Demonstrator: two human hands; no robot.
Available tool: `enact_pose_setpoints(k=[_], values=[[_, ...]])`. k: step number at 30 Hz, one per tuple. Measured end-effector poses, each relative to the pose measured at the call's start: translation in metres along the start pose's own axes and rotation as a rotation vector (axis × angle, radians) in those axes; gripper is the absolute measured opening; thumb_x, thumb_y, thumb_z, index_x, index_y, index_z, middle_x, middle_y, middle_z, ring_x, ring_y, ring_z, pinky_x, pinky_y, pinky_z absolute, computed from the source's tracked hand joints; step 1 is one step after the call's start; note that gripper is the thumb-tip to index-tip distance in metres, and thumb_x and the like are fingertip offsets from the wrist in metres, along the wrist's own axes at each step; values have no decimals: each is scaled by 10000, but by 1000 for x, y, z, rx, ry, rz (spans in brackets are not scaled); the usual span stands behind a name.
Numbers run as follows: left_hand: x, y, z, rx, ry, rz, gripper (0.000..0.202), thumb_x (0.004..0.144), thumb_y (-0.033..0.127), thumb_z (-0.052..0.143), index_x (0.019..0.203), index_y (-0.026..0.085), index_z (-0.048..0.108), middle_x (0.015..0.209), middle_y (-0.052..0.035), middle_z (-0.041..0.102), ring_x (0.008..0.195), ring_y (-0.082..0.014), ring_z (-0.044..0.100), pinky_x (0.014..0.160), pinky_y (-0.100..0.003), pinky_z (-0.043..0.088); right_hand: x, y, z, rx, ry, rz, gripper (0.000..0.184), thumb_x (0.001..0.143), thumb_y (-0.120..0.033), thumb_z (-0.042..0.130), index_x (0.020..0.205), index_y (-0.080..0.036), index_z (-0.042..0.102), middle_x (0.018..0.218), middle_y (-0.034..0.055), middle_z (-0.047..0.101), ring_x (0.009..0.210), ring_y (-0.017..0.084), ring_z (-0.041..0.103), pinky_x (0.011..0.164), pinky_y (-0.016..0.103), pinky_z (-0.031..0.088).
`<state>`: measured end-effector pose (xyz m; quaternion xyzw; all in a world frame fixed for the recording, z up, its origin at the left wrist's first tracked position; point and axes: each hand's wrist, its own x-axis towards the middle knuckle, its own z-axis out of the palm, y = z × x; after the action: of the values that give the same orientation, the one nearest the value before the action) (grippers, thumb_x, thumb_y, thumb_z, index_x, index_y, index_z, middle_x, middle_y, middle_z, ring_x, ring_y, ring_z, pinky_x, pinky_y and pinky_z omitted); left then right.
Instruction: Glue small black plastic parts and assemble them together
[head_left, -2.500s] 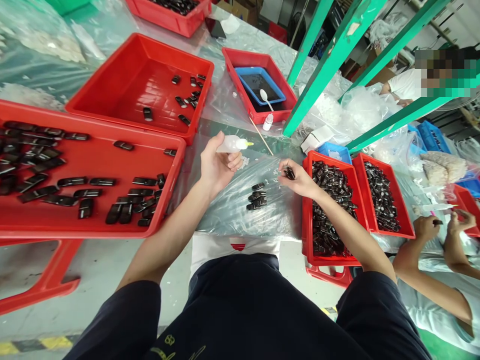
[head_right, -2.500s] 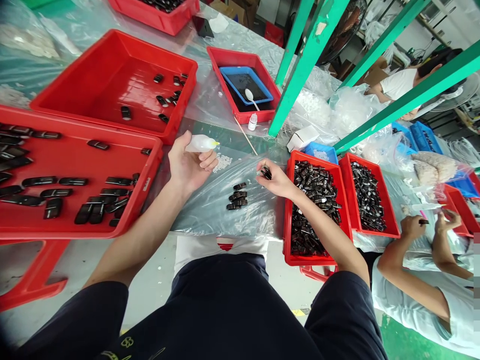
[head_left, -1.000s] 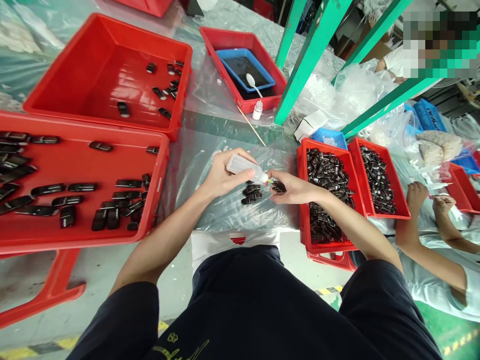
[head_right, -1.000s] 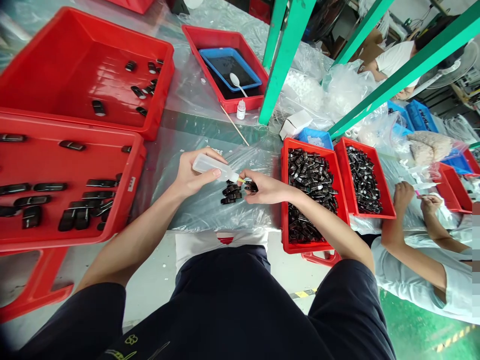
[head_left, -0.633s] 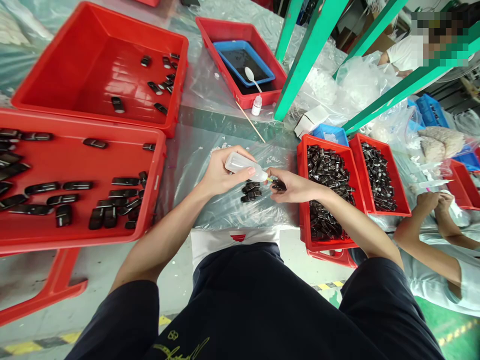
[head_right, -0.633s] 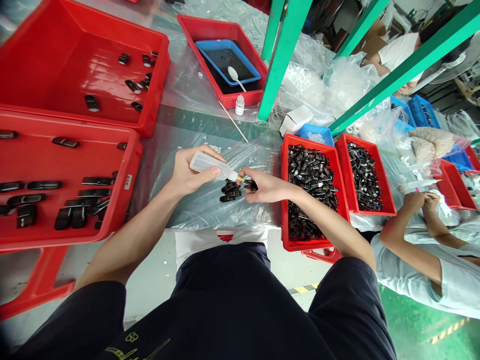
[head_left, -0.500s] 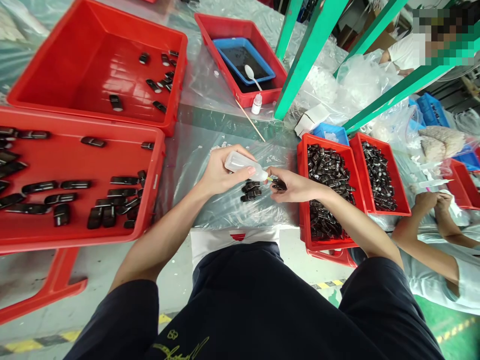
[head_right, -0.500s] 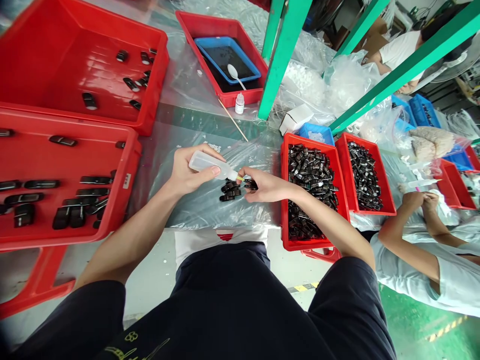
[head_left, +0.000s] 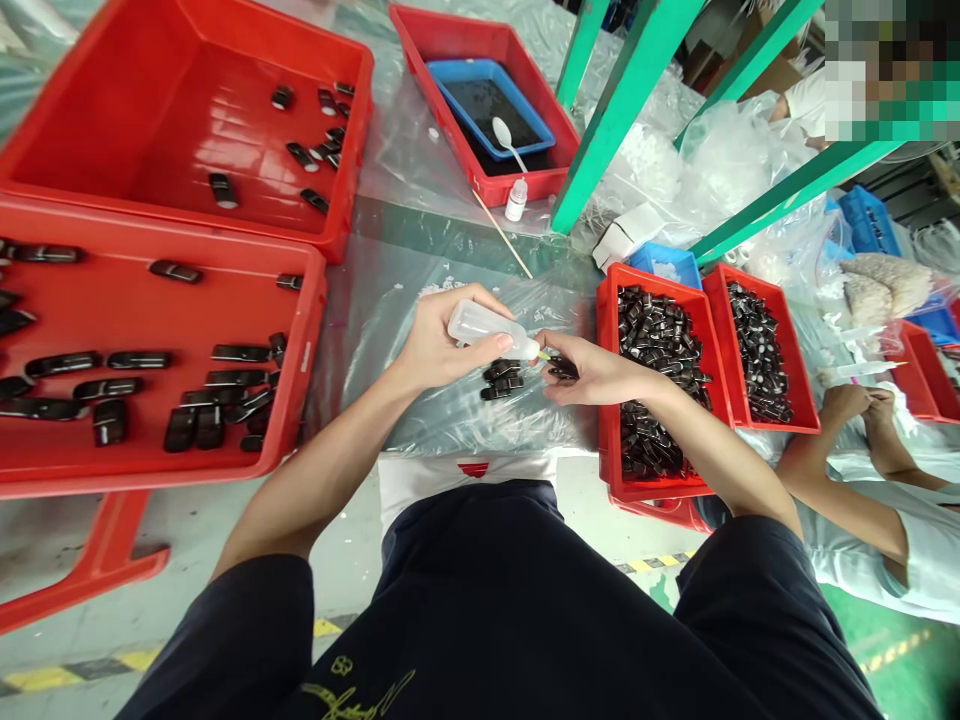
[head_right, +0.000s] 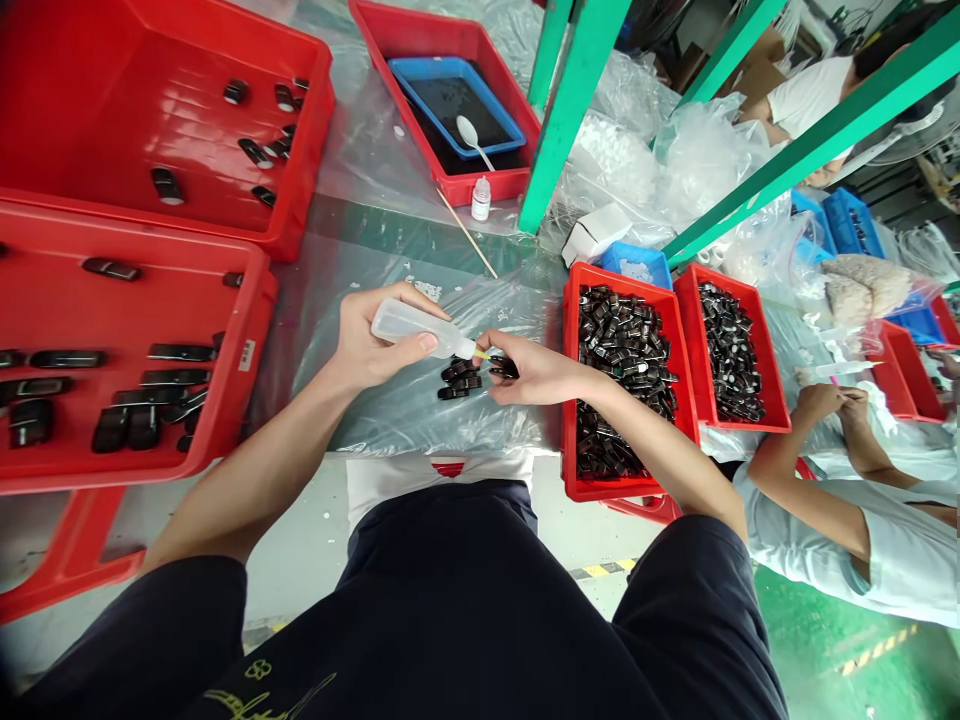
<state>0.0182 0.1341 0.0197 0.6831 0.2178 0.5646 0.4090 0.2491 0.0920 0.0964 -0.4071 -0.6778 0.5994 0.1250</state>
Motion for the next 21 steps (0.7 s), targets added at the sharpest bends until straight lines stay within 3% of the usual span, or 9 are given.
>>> enact_pose_setpoints(k=[8, 15, 21], values=[[0, 3, 0, 11, -2, 6, 294, 843, 480, 852, 877, 201, 765, 774, -36, 794, 590, -137, 665, 510, -259, 470, -1, 7, -1, -4, -10, -18, 330, 776, -116, 687, 1061, -202, 544, 936, -26, 522, 723, 98, 438, 641, 237, 439], [-1, 8, 4, 56, 60, 117, 289, 845, 467, 834, 872, 189, 759, 750, -23, 784, 555, -117, 661, 491, -241, 464, 0, 2, 1, 4, 5, -26, 318, 784, -117, 676, 1056, -204, 537, 903, -35, 511, 783, 121, 477, 701, 258, 477], [-5, 12, 5, 194, 64, 158, 309, 831, 487, 823, 875, 187, 759, 653, 15, 727, 477, -92, 587, 457, -233, 427, -2, 5, -1, 5, -8, 4, 351, 777, -105, 688, 1070, -207, 525, 859, -62, 466, 681, 94, 406, 639, 253, 410]])
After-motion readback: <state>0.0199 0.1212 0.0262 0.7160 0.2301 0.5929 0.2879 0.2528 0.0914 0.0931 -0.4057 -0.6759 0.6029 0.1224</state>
